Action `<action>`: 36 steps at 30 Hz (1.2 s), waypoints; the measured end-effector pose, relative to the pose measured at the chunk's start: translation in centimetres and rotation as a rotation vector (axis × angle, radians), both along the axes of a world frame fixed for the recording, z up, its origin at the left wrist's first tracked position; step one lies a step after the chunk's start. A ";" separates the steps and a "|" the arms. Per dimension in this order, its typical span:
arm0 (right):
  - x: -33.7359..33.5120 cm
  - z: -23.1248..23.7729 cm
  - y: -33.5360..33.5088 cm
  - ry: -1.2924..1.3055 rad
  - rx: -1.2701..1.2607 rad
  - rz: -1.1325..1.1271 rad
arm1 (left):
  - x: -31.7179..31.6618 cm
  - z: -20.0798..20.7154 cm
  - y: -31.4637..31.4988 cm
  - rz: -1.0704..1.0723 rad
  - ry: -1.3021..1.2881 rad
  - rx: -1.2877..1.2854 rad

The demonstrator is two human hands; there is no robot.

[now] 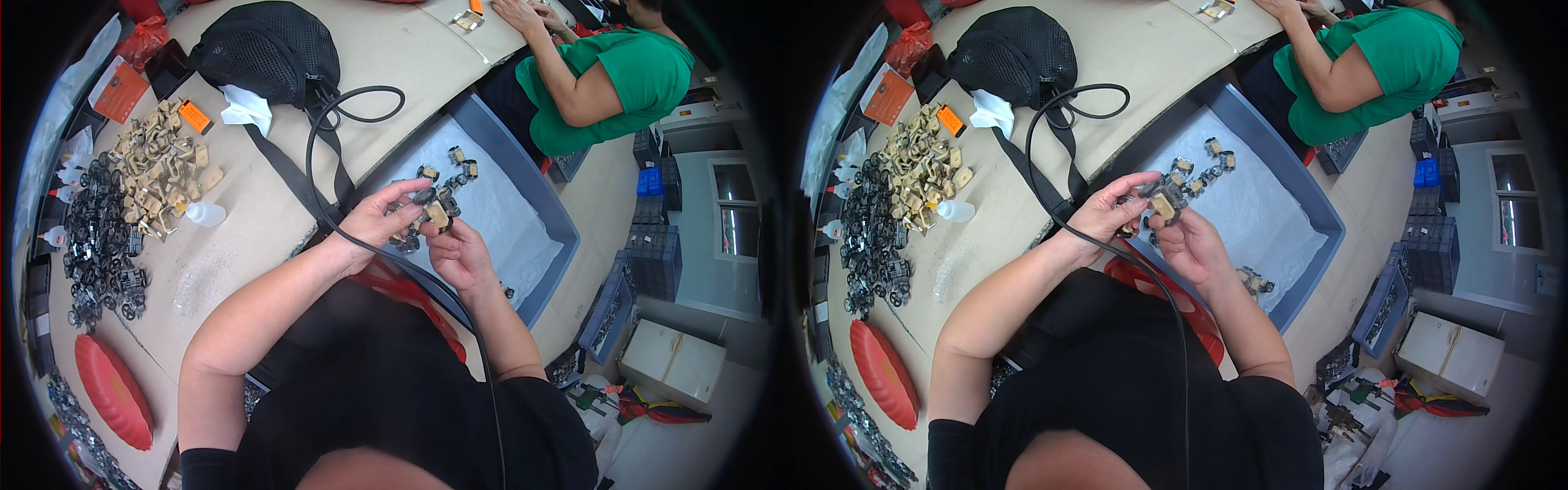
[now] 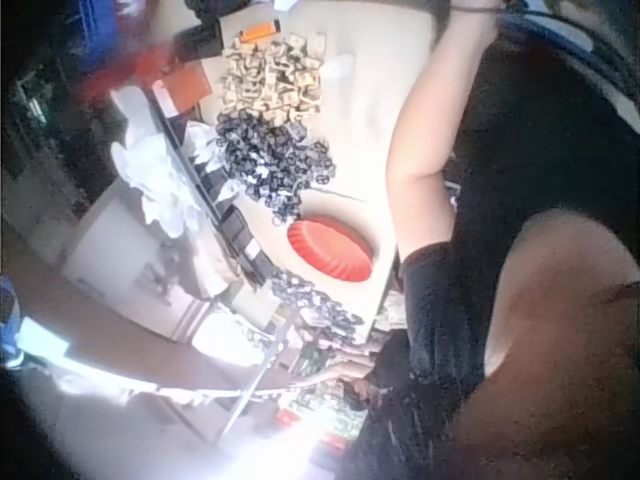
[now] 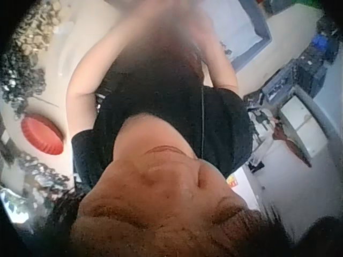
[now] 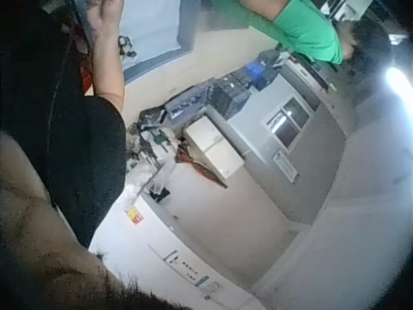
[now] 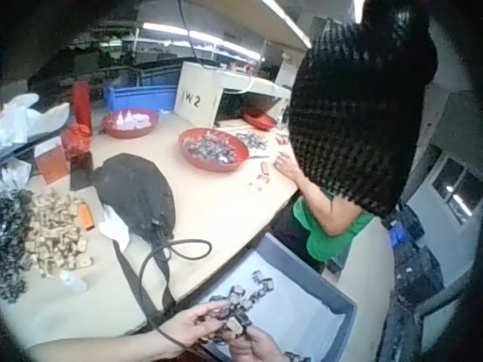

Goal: The person assembles small electronic components and plastic housings by hand at a factory workstation.

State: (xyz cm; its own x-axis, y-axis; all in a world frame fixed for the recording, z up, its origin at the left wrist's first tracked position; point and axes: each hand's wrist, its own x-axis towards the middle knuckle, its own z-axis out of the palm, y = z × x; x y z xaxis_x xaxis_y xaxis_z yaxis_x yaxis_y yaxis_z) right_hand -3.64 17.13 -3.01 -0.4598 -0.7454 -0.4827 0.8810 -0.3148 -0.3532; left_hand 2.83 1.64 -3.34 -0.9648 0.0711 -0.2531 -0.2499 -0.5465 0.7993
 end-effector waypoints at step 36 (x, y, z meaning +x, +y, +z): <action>0.3 1.9 0.1 0.701 0.349 0.033 | -0.1 -0.5 0.0 0.045 -0.003 0.018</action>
